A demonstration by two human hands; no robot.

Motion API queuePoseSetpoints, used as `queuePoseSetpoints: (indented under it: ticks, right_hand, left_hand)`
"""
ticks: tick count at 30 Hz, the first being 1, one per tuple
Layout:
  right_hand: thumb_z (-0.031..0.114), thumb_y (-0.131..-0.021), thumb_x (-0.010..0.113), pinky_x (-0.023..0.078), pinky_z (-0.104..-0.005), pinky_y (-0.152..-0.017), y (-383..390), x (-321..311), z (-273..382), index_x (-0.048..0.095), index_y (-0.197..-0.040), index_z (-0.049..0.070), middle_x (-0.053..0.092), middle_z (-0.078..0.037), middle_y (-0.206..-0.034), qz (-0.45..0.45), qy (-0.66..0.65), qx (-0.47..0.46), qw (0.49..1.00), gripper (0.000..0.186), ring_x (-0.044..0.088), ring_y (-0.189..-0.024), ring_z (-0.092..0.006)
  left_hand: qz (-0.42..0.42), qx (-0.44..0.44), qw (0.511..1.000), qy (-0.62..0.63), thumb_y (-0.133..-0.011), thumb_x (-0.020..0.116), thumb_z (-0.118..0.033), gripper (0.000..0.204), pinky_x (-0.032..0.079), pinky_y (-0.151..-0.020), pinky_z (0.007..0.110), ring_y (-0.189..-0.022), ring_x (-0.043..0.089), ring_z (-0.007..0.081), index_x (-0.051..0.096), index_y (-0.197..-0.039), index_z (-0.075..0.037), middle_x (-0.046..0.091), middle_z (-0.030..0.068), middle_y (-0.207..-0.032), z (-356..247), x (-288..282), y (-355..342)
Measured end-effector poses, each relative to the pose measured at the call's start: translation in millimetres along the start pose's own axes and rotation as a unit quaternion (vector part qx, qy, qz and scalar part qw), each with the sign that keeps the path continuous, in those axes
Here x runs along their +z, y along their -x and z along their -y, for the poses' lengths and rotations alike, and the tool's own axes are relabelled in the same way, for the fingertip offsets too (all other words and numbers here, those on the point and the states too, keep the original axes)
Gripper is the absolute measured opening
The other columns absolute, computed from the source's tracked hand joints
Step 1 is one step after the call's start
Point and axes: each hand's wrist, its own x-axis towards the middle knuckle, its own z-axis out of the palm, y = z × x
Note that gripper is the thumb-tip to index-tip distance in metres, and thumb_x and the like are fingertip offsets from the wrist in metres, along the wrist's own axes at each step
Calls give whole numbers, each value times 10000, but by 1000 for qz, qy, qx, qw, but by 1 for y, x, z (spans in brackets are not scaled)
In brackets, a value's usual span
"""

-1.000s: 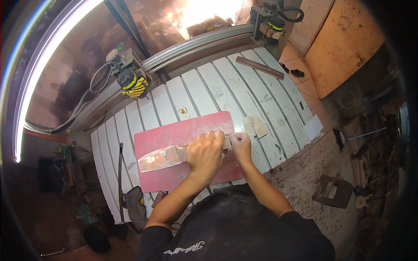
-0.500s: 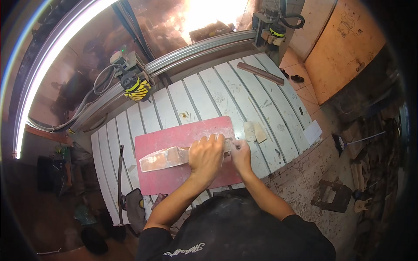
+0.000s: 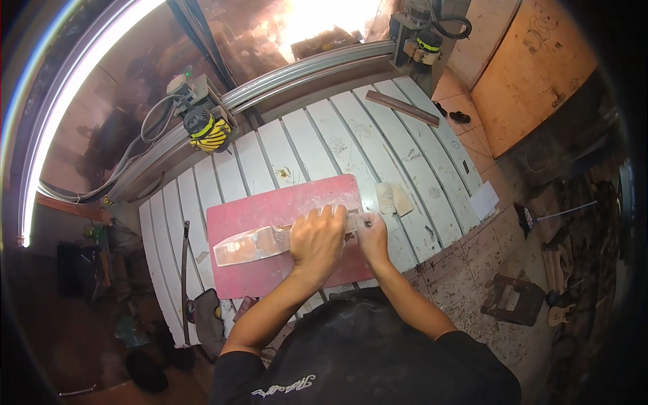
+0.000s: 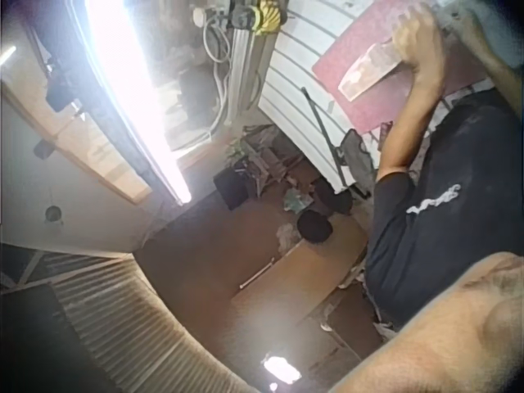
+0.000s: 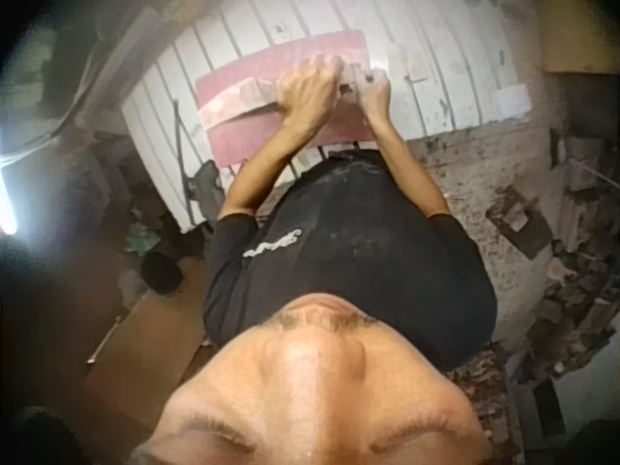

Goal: The person sands the edges and surfaces of a wooden guitar body by hand with sandpaper, turning the item over to reach various sides.

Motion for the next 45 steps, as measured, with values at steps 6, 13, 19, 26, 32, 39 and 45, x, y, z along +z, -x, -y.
queuePoseSetpoints:
  ticks: [6, 13, 19, 26, 32, 39, 45]
  right_hand:
    - [250, -962, 754, 547, -334, -729, 11, 2, 9, 681, -993, -54, 722, -140, -901, -5, -12, -3, 1000, 314, 685, -808, -197]
    - [232, -945, 751, 547, -381, -794, -2, 4, -18, 679, -948, -50, 722, -173, -918, -22, 33, -30, 999, 291, 696, -845, -250]
    - [250, -947, 761, 536, -361, -750, -13, 2, -22, 682, -942, -20, 700, -131, -894, -38, 59, -70, 995, 281, 665, -819, -210]
    - [287, -961, 762, 532, -324, -716, -14, 1, -33, 689, -965, -9, 694, -90, -867, -43, 76, -88, 992, 305, 642, -778, -155]
    - [244, -899, 801, 540, -404, -778, -3, -2, 4, 696, -901, -43, 718, -179, -872, -5, -10, -20, 1000, 305, 688, -795, -280]
    - [259, -944, 775, 543, -377, -794, -7, 4, -7, 699, -933, -20, 677, -152, -962, -20, 90, -114, 989, 289, 670, -889, -233]
    - [247, -918, 787, 524, -439, -888, -19, -3, -3, 675, -915, -10, 629, -210, -1041, -23, 90, -65, 994, 281, 638, -1012, -348]
  left_hand:
    - [7, -22, 1000, -2, -790, 707, -160, 66, 514, -623, 397, -765, 706, 250, 677, -844, -136, 689, 53, -801, -2, -1, 1]
    - [-9, 0, 1000, -4, -799, 681, -144, 53, 508, -601, 374, -752, 698, 236, 655, -842, -127, 676, 52, -794, -3, -2, -1]
    - [4, -5, 1000, 0, -798, 690, -146, 64, 510, -615, 381, -762, 699, 238, 655, -849, -129, 678, 54, -803, -3, -5, -1]
    - [15, -18, 1000, -8, -773, 715, -157, 94, 500, -633, 401, -776, 701, 252, 656, -843, -138, 682, 46, -810, -4, -4, -2]
    - [18, -17, 1000, -8, -771, 703, -136, 88, 502, -642, 410, -761, 698, 256, 650, -841, -137, 676, 49, -807, -1, -2, -3]
    - [13, -22, 1000, -11, -759, 713, -140, 110, 500, -644, 408, -766, 696, 255, 657, -854, -135, 671, 44, -805, 0, -2, -3]
    - [20, -27, 999, -13, -770, 704, -142, 96, 497, -645, 408, -774, 697, 256, 658, -854, -132, 668, 46, -801, -4, -3, -4]
